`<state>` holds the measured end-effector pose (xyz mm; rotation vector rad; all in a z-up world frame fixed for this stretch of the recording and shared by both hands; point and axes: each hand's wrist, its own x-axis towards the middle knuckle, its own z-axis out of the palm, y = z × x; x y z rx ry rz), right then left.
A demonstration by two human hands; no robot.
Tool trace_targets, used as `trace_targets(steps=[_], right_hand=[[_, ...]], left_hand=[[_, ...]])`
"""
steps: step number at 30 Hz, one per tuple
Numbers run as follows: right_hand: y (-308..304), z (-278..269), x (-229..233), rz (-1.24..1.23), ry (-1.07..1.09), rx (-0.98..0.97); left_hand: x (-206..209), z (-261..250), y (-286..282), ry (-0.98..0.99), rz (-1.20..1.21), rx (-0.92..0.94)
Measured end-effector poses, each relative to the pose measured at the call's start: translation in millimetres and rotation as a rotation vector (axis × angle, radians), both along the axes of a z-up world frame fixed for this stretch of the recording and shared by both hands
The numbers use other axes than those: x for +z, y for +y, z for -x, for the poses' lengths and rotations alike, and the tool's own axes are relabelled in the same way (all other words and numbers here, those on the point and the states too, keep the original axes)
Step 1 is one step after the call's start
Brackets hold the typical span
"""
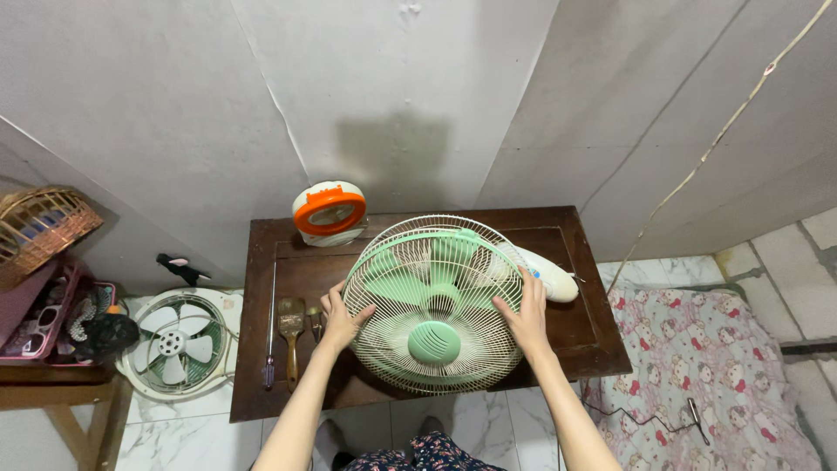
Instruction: The person uses a screwdriver to adjust and tighten screws on the front grill of a green electric fan placed on a wooden table. The person repeatedly repositions the grill and secures it in place.
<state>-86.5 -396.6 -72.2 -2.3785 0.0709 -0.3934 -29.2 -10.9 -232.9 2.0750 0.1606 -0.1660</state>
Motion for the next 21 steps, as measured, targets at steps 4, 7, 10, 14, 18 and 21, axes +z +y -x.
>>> trace_targets(steps=[4,7,10,14,18,21], right_hand=[[-6.5,0.2,2.6,0.025,-0.02,0.027],[-13.6,-7.6,5.1,0.03,-0.047,0.027],[-18.7,-14.5,11.2,0.036,-0.058,0.026],[-26.4,-23.5,15.7,0.06,-0.059,0.029],[-30.2,-29.3,12.9,0.081,-0.082,0.036],[-31.8,-31.6,8.9,0.084,-0.102,0.051]], left_hand=[[14.9,6.2,-4.4,-0.122,0.003,0.006],[29.5,-3.2,-9.7,-0.059,0.022,0.019],[44.8,-8.0,-14.4,-0.08,0.013,0.027],[55.1,-16.0,-21.9,-0.106,-0.004,0.034],[53.0,-16.8,-27.0,-0.159,0.014,0.049],[48.7,-14.9,-28.1,-0.186,0.013,0.072]])
